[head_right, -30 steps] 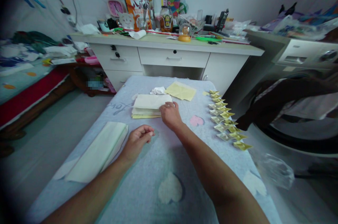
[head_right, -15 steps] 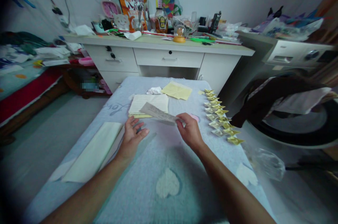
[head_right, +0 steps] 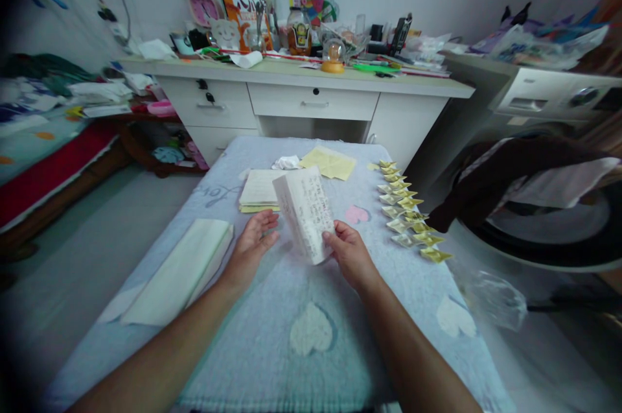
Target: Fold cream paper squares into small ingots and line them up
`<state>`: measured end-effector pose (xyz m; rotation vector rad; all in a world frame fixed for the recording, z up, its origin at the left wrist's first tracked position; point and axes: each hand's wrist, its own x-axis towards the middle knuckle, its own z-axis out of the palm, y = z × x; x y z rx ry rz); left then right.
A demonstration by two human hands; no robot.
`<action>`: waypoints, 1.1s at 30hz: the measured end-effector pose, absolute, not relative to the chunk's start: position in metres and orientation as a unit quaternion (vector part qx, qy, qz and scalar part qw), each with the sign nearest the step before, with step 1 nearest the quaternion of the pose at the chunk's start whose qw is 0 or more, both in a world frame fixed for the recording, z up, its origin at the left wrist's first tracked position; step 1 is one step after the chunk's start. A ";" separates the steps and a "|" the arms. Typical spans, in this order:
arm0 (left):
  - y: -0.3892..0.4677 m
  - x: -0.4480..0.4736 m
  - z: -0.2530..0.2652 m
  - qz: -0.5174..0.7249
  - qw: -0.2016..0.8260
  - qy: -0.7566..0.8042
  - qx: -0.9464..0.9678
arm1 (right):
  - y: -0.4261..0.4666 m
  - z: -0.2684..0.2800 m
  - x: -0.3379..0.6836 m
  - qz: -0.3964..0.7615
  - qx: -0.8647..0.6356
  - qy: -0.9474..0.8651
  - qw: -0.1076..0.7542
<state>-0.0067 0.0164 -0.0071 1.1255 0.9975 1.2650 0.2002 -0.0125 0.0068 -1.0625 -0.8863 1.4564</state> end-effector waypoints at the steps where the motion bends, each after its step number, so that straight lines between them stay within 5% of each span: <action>1: 0.016 -0.005 -0.006 0.540 0.563 0.412 0.471 | -0.013 0.006 0.200 0.616 -0.444 -0.368 0.537; 14: 0.014 0.000 -0.005 0.532 0.619 0.403 0.414 | -0.014 0.001 0.211 0.606 -0.407 -0.457 0.508; 25: 0.014 -0.006 -0.007 0.501 0.608 0.435 0.436 | -0.014 -0.012 0.222 0.468 -0.495 -0.569 0.461; 29: 0.014 -0.011 -0.015 0.458 0.552 0.474 0.511 | -0.014 -0.010 0.226 0.317 -0.505 -0.668 0.445; 33: 0.015 -0.016 -0.019 0.440 0.374 0.539 0.614 | -0.010 -0.009 0.231 0.198 -0.515 -0.719 0.423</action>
